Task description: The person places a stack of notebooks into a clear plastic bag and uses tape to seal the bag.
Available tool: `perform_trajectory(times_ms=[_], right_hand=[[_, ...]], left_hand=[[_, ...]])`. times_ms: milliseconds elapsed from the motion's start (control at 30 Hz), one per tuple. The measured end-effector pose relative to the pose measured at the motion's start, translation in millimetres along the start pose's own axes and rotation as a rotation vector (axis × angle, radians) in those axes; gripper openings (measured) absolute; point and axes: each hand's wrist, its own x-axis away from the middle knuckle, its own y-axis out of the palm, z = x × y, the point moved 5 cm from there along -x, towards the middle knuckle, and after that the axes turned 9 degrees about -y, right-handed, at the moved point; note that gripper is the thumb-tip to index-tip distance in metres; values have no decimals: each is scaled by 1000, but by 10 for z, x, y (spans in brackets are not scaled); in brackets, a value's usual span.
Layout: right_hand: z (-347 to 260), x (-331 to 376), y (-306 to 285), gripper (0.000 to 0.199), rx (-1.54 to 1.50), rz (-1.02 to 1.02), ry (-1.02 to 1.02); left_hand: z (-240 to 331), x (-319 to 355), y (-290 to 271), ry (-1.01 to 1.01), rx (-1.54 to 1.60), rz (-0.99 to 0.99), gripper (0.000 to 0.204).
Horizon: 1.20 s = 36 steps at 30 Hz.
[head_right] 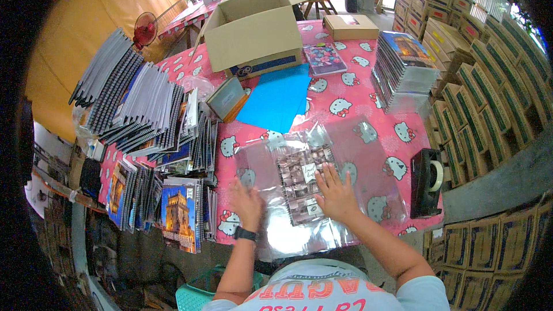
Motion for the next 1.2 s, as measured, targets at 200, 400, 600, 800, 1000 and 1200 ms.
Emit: perform_trajectory(times_ms=[200,400,600,800,1000,1200], right_hand=[[-28,14,49,61,-9,-7,-10],[-133,-79,-136,48,55,7,-54],[113,-350,-2,27,-758,216,-12],[180,-590,60,27,-772,-21,208],[358,-516,82,20,-940,-74,334],[360,-536,95,23,-1011,-59,292]], left_hand=[[-32,-178,-141,218,34,-105,28],[-391,-48,-389,-495,248,-743,35],[405,178,-356,-324,796,-1028,40],[1349,843,-89,473,323,-748,22],[1174,1078,-418,92,231,-1845,20],[1092,-261,602,651,88,-564,44]])
